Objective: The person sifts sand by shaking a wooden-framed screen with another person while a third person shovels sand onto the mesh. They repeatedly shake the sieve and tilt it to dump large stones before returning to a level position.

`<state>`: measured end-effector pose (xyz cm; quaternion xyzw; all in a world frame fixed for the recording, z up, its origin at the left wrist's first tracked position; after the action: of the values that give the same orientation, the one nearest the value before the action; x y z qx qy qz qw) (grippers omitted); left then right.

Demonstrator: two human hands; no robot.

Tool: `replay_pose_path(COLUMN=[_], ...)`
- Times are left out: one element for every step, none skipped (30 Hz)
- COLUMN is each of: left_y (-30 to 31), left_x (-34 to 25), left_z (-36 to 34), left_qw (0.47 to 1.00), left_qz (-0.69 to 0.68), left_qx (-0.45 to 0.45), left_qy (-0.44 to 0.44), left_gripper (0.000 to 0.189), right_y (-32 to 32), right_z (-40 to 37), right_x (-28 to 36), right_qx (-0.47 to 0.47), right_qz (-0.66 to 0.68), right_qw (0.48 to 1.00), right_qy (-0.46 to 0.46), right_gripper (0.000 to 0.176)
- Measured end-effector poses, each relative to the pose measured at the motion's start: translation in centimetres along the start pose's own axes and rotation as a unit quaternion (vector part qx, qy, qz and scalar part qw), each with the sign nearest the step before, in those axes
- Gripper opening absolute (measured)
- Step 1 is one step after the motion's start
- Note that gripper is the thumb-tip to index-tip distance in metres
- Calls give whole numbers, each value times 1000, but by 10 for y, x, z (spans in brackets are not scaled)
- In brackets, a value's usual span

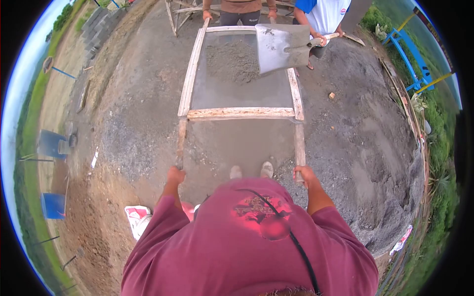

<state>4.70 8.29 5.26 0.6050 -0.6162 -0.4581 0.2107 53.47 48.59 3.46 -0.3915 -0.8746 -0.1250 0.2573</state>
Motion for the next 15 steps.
replay_pose_path(left_y=[0, -1, -2, -3, -6, -13, -25, -36, -38, -56, -55, -78, -77, -70, -64], left_x=[3, 4, 3, 5, 10, 19, 36, 54, 56, 82, 86, 126, 131, 136, 134], left_z=[-1, -1, 1, -1, -10, -21, -31, -43, -67, -79, -106, -107, -124, -143, -155], left_qw=[1000, 1000, 999, 1000, 1000, 999, 995, 988, 989, 981, 983, 970, 971, 972, 972], left_qz=[9, 17, 26, 9, -7, -24, -57, -91, -56, -92, -86, -110, -129, -148, -167], left_qx=[1, 3, 6, 18, 29, 40, 73, 105, 109, 127, 110, 175, 167, 158, 147], left_qy=[-6, -12, -19, -10, -1, 6, 34, 61, 77, 111, 118, 129, 112, 94, 76], left_gripper=[57, 57, 57, 58, 59, 60, 63, 65, 66, 65, 61, 56, 55, 55, 54], right_y=[0, -1, -2, -3, -3, 1, 6, 11, 14, 10, 7, 14, 15, 15, -1], right_z=[0, -2, -6, -11, -20, -30, -38, -43, -47, -68, -92, -93, -103, -114, -146], right_x=[-1, -2, -1, -1, -2, -12, -25, -50, -76, -80, -82, -117, -121, -124, -97], right_qx=[3, -3, -10, -16, -21, -26, -31, -38, -43, -65, -87, -58, -72, -86, -144], right_qz=[-2, -4, -7, -8, -18, -27, -35, -32, -31, -92, -155, -183, -175, -166, -117], right_qw=[1000, 1000, 1000, 1000, 1000, 999, 999, 999, 998, 993, 982, 980, 980, 980, 976], right_qy=[1, 7, 15, 22, 11, 3, -3, -15, -26, -47, -69, -44, -56, -68, -113], right_gripper=[13, 13, 13, 13, 14, 14, 15, 16, 18, 20, 23, 26, 29, 32, 33])
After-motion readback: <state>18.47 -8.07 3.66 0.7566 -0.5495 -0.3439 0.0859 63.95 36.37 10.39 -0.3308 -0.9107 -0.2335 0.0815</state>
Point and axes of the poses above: each hand's wrist, its own z-axis towards the middle knuckle, its own y-axis out of the back of the hand, x = y × z, the point moved 1 cm from there along z, towards the middle knuckle, and after that the axes turned 11 degrees about -z, right-handed, at the moved point
